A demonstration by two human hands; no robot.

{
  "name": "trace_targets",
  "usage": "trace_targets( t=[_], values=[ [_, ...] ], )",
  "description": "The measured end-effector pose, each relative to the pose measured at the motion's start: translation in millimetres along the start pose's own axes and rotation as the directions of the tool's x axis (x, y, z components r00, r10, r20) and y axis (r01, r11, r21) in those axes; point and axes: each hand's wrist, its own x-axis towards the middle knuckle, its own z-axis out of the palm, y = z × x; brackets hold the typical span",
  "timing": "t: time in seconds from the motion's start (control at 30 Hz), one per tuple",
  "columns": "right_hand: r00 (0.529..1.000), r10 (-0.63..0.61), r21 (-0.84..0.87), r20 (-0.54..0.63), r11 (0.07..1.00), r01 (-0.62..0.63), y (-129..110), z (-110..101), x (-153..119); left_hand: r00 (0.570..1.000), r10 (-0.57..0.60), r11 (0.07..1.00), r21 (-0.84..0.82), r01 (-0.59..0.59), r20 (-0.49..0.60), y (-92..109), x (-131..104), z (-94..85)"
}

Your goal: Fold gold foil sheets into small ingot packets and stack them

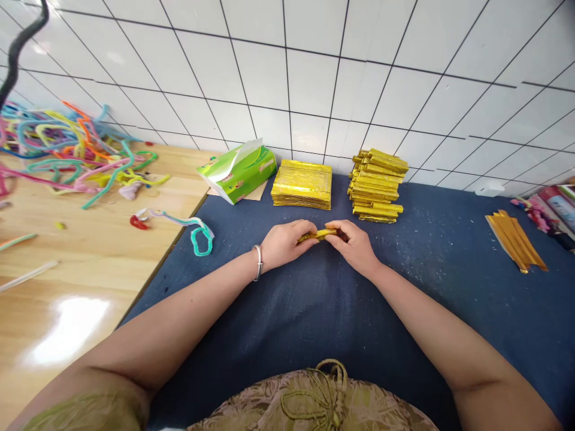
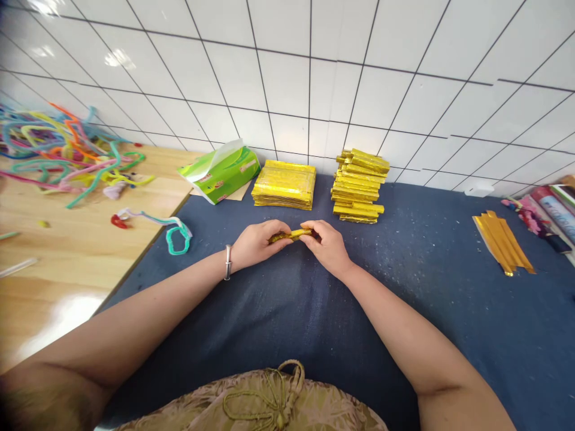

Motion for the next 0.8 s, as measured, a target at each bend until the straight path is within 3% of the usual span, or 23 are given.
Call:
trace_targets(
  t=[0.2, 0.47, 0.67, 0.8],
  values=[
    [0.996, 0.060, 0.072, -0.066, 0.996, -0.055, 7.7, 0.6, -0.9, 0.997, -0.061, 0.984, -0.173, 0.052, -0.046, -2.7, 0.8, -2.7],
    [0.962, 0.216, 0.362, -0.167, 0.921, -0.144, 20.4, -2.3, 6.4, 0.964, -0.203, 0.852, -0.517, 0.087, -0.172, -15.5, 2.1, -1.2],
    [0.961, 0.212, 0.370, -0.180, 0.919, -0.133, 19.2, -2.3, 7.2, 0.945, -0.264, 0.817, -0.566, 0.112, -0.193, -11.6, 2.1, -3.2],
    [0.957, 0.210, 0.379, -0.202, 0.917, -0.121, 19.3, -3.2, 8.1, 0.911, -0.332, 0.672, -0.739, 0.046, -0.245, -11.7, 3.8, -0.9]
  ],
)
